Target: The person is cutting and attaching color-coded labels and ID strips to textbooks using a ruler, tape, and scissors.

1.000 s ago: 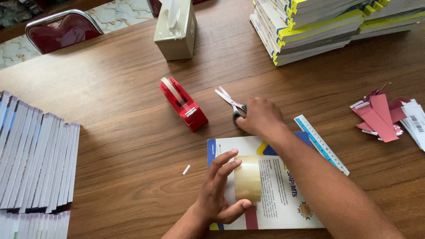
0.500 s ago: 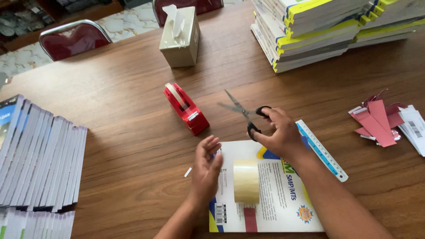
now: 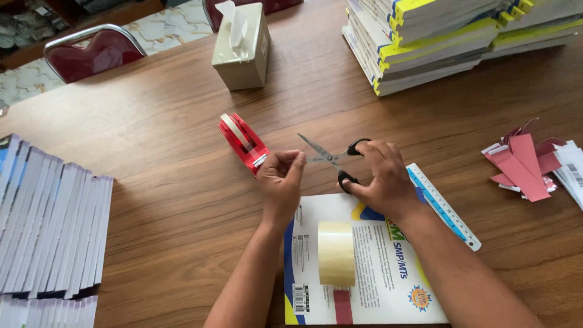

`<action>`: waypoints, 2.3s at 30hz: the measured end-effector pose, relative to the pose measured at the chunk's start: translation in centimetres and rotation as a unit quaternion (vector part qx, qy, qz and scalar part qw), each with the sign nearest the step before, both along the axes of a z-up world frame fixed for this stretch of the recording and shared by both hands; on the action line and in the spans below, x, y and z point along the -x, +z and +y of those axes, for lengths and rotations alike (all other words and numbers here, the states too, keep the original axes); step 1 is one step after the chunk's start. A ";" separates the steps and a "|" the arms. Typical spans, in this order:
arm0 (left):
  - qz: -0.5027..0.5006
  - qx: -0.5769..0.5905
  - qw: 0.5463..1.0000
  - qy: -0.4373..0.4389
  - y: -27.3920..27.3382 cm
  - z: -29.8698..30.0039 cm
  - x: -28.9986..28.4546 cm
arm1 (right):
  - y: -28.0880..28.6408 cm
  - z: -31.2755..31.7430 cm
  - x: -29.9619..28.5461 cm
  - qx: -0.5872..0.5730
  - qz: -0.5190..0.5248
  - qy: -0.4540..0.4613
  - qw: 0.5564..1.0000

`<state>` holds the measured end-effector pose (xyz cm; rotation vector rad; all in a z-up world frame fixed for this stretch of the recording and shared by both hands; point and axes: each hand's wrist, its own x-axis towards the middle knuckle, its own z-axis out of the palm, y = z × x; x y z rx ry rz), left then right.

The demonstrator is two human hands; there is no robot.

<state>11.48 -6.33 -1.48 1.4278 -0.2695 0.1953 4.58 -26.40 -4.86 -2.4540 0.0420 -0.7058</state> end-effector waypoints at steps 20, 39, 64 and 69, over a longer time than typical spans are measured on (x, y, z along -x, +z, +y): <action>-0.083 -0.242 0.956 -0.144 3.2 2.7 1.9 | 0.9 -2.0 0.8 -0.425 -0.040 0.005 0.904; -0.059 -0.273 0.922 -0.268 3.1 6.3 11.1 | 7.3 -6.0 21.5 -0.085 0.545 0.001 0.834; -0.146 -0.272 0.920 -0.241 1.4 5.9 9.9 | 10.0 -0.5 13.3 0.126 0.561 0.137 0.806; -0.150 -0.284 0.917 -0.236 1.4 6.0 9.9 | 9.5 -0.5 13.4 0.122 0.545 0.151 0.816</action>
